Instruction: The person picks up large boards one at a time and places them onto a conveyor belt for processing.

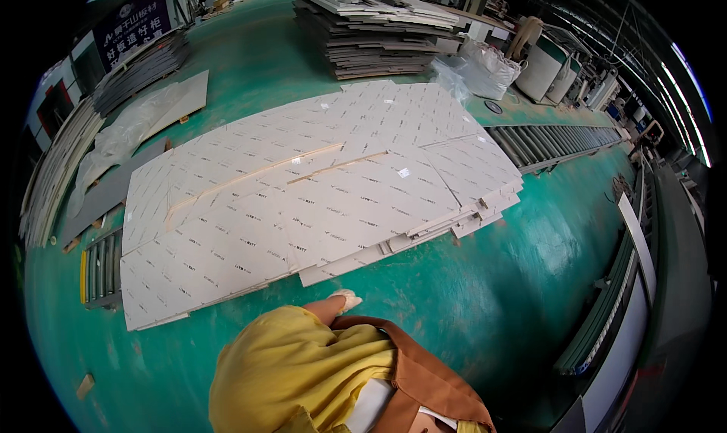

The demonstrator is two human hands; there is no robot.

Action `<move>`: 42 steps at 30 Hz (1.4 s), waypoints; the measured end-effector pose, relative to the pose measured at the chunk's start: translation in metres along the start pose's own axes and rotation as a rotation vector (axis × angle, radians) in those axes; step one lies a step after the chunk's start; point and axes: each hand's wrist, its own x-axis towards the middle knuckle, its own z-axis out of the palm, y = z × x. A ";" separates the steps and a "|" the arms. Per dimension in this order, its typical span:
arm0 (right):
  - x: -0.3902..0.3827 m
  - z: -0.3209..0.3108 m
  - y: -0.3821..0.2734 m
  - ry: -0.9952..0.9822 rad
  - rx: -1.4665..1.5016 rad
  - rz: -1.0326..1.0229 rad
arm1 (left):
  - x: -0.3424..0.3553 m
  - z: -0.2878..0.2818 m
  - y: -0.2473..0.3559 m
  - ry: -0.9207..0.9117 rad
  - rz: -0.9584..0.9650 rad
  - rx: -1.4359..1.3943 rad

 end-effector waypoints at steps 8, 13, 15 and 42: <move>0.035 -0.030 -0.043 -0.612 -0.286 0.530 | 0.031 0.008 0.010 -0.018 0.049 -0.007; 0.048 -0.013 -0.044 -0.675 -0.284 0.513 | 0.025 0.004 0.019 -0.002 0.072 -0.017; 0.051 -0.019 -0.046 -0.657 -0.280 0.532 | 0.028 0.002 0.030 -0.013 0.105 0.001; 0.092 -0.014 -0.019 -0.570 -0.295 0.558 | 0.059 0.022 0.084 -0.095 0.358 0.712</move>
